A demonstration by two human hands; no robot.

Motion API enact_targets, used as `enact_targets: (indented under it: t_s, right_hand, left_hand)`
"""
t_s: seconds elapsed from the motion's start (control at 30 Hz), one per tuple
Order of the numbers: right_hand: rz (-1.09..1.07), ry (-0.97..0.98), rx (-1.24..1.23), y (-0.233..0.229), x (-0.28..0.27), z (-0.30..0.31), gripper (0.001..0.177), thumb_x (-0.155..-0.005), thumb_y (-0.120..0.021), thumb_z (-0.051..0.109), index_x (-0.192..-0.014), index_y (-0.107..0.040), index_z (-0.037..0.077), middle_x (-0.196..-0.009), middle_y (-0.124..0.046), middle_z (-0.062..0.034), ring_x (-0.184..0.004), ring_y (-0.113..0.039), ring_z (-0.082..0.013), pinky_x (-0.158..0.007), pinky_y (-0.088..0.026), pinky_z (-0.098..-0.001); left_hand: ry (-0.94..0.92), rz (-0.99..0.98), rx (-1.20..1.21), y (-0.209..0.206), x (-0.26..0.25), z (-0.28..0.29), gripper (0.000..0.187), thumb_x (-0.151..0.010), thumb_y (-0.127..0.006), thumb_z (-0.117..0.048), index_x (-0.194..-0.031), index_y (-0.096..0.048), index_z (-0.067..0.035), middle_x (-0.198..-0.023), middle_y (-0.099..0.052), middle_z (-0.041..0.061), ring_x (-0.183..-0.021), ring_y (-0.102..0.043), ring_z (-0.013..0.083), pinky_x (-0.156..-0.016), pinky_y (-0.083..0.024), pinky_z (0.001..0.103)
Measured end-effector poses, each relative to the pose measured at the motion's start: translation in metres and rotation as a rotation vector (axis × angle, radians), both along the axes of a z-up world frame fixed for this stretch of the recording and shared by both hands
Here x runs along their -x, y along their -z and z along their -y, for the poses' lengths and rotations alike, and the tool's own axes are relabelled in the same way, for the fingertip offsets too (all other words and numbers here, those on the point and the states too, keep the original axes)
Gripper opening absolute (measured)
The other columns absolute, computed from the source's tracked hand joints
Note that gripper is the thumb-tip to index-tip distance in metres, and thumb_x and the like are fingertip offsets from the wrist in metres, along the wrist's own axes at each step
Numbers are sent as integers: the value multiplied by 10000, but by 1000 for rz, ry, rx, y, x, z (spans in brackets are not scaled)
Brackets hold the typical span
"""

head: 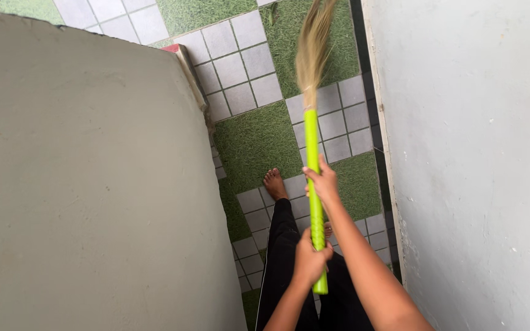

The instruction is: The person sweeps debris and leaves across a tiled floor using a handheld broom, first reaching under a shoe rack and then clearing an open area.

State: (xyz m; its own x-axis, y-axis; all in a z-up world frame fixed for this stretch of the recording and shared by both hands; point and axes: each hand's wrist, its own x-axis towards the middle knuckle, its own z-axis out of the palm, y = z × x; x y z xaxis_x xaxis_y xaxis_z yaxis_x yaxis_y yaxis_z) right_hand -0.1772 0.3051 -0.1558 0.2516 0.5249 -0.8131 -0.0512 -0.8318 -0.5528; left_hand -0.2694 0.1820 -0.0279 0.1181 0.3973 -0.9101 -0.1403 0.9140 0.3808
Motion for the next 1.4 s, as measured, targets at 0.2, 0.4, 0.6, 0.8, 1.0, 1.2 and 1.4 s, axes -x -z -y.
enact_targets:
  t_s: [0.2,0.4,0.6,0.8,1.0,1.2,1.4]
  right_hand:
    - [-86,-333,2,63,75,-71,829,-873,-797,151,-1598,-399,206,-706,-603,-58,-445,-583,-164,-376,-477,-313]
    - [-305,-287,-151,-3,87,-127,852,-898,-745,144,-1617,-287,162,-757,-641,-30,-445,-563,-127,-361,-463,-301]
    - [68,-167,-34,-68,16,-61,784,-887,-744,120,-1586,-403,213,-788,-661,-48,-463,-575,-131,-368,-480,-282]
    - [47,124,47,9,-88,-2,725,-889,-724,153,-1548,-430,225,-786,-632,-69,-501,-580,-171,-410,-493,-320]
    - [-60,-71,170,88,-47,-55,465,-913,-758,216,-1350,-605,176,-752,-593,-60,-512,-568,-162,-430,-502,-330]
    - [-211,-241,-77,86,13,-174,675,-913,-703,102,-1535,-453,175,-734,-597,-73,-456,-566,-156,-377,-491,-325]
    - [-195,-271,-201,-4,-13,-200,741,-927,-711,78,-1596,-392,92,-890,-682,-18,-486,-558,-126,-396,-443,-286]
  left_hand:
    - [-132,-261,-238,53,23,-51,403,-823,-711,-83,-1194,-570,-12,-790,-712,87,-653,-699,203,-590,-564,341]
    - [-26,-287,-206,15,21,-88,441,-807,-674,-80,-1196,-474,-24,-823,-700,159,-681,-725,285,-618,-579,402]
    - [191,-124,-213,-32,-11,-41,557,-805,-677,-79,-1296,-414,-55,-896,-723,160,-809,-746,339,-718,-592,441]
    - [362,-84,-186,-2,-40,-35,606,-799,-686,-66,-1367,-478,-29,-897,-721,183,-843,-721,356,-764,-564,456]
    - [257,-134,4,39,-25,-99,533,-836,-666,-94,-1343,-520,-16,-826,-707,163,-660,-719,307,-632,-583,431]
    - [148,-192,-150,55,-15,-164,901,-767,-669,-56,-1546,-217,-41,-893,-713,157,-741,-722,341,-691,-582,435]
    - [259,-118,-283,29,-51,-168,1119,-784,-709,-63,-1594,62,-12,-1054,-652,209,-927,-689,397,-803,-570,456]
